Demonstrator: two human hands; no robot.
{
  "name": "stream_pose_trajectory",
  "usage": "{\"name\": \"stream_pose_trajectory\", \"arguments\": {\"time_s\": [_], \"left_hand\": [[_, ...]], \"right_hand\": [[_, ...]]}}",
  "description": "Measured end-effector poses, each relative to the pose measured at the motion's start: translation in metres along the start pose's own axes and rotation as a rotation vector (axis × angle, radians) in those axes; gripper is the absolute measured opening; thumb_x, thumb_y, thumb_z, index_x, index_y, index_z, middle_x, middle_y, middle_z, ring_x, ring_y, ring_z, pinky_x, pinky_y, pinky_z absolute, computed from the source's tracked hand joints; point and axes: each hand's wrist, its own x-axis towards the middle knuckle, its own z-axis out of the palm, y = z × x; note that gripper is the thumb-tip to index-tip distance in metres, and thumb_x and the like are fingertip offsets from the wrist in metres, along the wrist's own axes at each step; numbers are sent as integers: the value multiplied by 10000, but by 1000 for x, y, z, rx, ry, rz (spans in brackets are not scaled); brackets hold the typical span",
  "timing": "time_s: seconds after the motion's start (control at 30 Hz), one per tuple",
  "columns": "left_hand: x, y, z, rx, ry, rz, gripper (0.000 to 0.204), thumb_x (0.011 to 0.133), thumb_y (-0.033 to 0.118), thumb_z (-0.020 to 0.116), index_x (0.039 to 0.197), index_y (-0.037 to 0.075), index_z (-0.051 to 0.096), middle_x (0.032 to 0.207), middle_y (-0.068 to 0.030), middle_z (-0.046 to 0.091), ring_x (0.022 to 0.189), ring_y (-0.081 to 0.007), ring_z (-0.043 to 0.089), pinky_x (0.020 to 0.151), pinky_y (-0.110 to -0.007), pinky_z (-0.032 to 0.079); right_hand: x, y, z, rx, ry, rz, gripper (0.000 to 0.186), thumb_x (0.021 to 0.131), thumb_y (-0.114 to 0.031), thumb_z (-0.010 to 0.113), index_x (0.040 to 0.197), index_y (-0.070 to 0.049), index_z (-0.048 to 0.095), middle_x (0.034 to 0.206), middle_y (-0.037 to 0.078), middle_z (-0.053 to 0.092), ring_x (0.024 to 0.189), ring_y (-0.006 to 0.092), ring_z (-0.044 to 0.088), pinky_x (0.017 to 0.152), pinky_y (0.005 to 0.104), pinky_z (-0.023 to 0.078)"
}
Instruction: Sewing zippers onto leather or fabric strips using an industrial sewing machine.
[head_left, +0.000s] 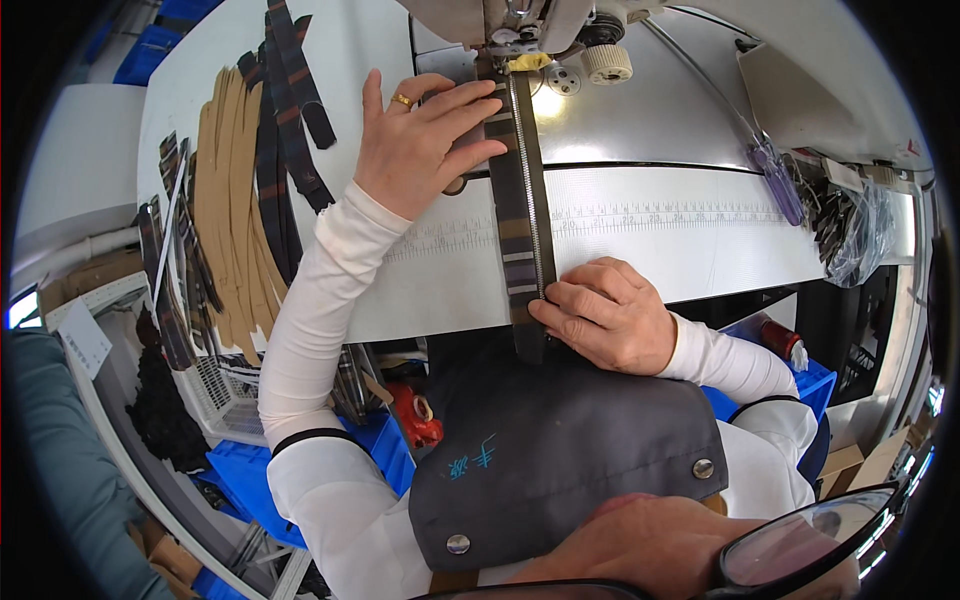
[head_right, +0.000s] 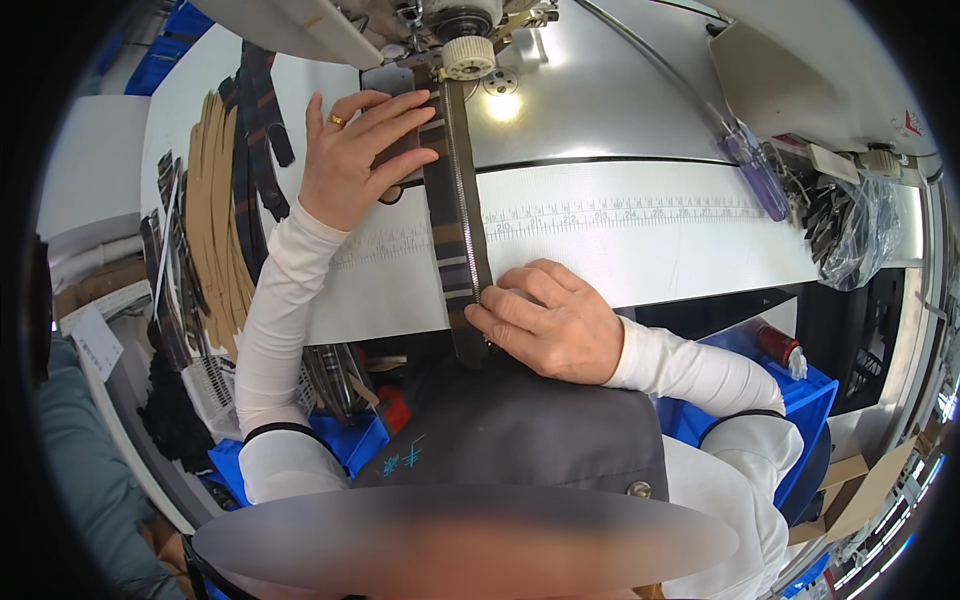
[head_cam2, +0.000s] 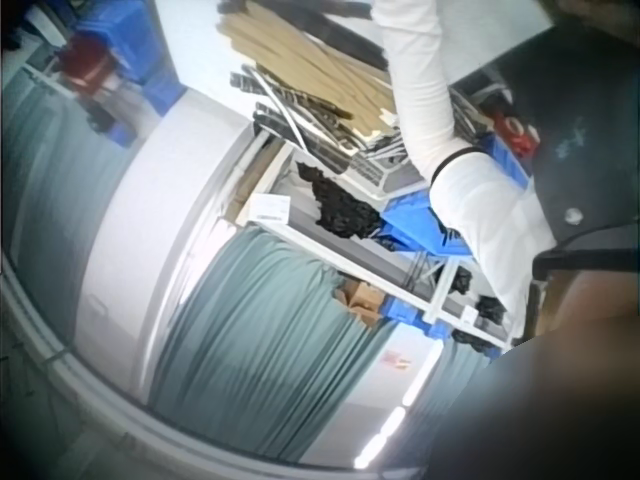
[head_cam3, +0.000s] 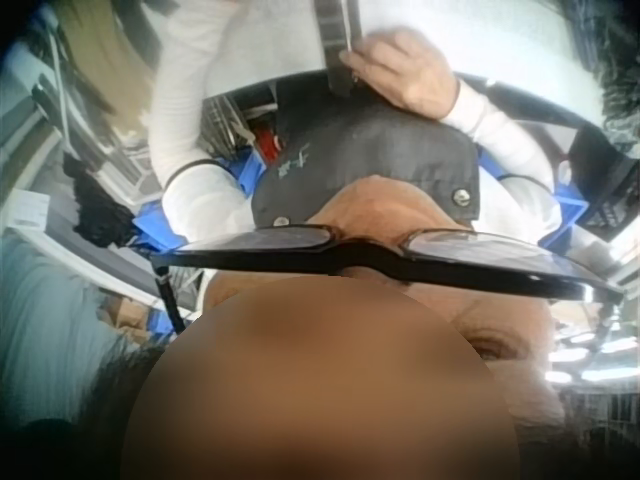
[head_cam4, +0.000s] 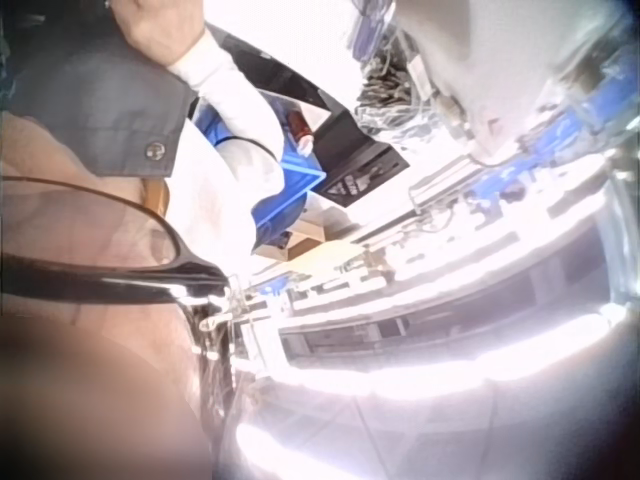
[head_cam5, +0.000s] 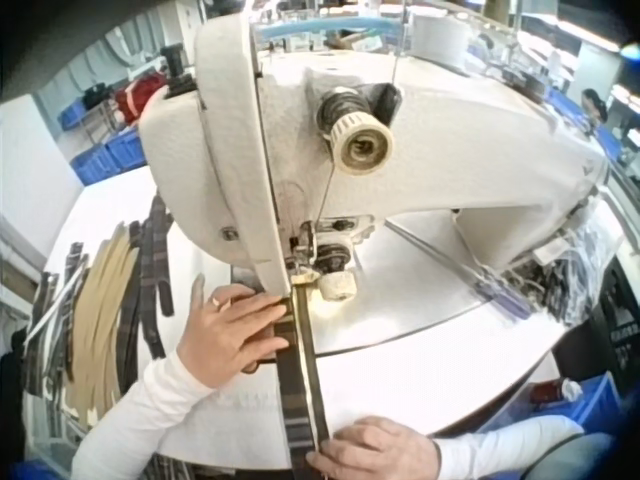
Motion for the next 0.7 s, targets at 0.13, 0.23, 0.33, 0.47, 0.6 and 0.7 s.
{"name": "stream_pose_trajectory", "arguments": {"time_s": [0.13, 0.23, 0.33, 0.47, 0.6, 0.7], "left_hand": [[5, -3, -2, -11, -34, 18, 394, 766, 444, 686, 1068, 192, 689, 1148, 89, 641, 1058, -156, 535, 1048, -569, 164], [7, -4, -1, -7, -51, 14, 394, 772, 445, 680, 1072, 190, 688, 1148, 82, 642, 1074, -160, 535, 1049, -569, 164], [7, -5, -1, -14, -60, 8, 398, 775, 447, 677, 1077, 187, 687, 1153, 81, 642, 1081, -164, 535, 1053, -570, 162], [7, -7, -1, -19, -54, 12, 406, 772, 448, 681, 1083, 187, 685, 1159, 77, 641, 1079, -168, 536, 1054, -574, 163], [8, -7, 1, -14, -25, 17, 355, 787, 406, 678, 1067, 186, 693, 1140, 87, 650, 1057, -147, 546, 1046, -589, 172], [7, 0, 2, 42, -1, 38, 309, 796, 363, 681, 1048, 185, 700, 1106, 97, 662, 1032, -132, 553, 1041, -594, 179]], "right_hand": [[1, 2, 1, -14, 11, -6, 370, 655, -116, 625, 1006, -6, 664, 967, 67, 581, 914, 207, 555, 790, 322, 463], [2, 4, 0, -23, 4, -6, 365, 653, -115, 627, 1000, -8, 664, 965, 62, 582, 908, 203, 556, 770, 315, 459], [2, 3, 2, -21, 16, 18, 370, 629, -91, 716, 996, -59, 683, 955, 35, 583, 887, 200, 547, 733, 320, 474], [5, 5, 0, -14, 6, -6, 357, 652, -115, 632, 992, -10, 662, 960, 60, 583, 902, 201, 557, 753, 309, 457], [8, 8, 1, -23, 22, -6, 352, 655, -111, 632, 990, -10, 662, 958, 61, 586, 900, 202, 559, 739, 307, 457], [9, 10, 1, -25, 19, 0, 355, 656, -120, 664, 993, -9, 660, 955, 61, 586, 892, 206, 560, 735, 310, 459]]}}
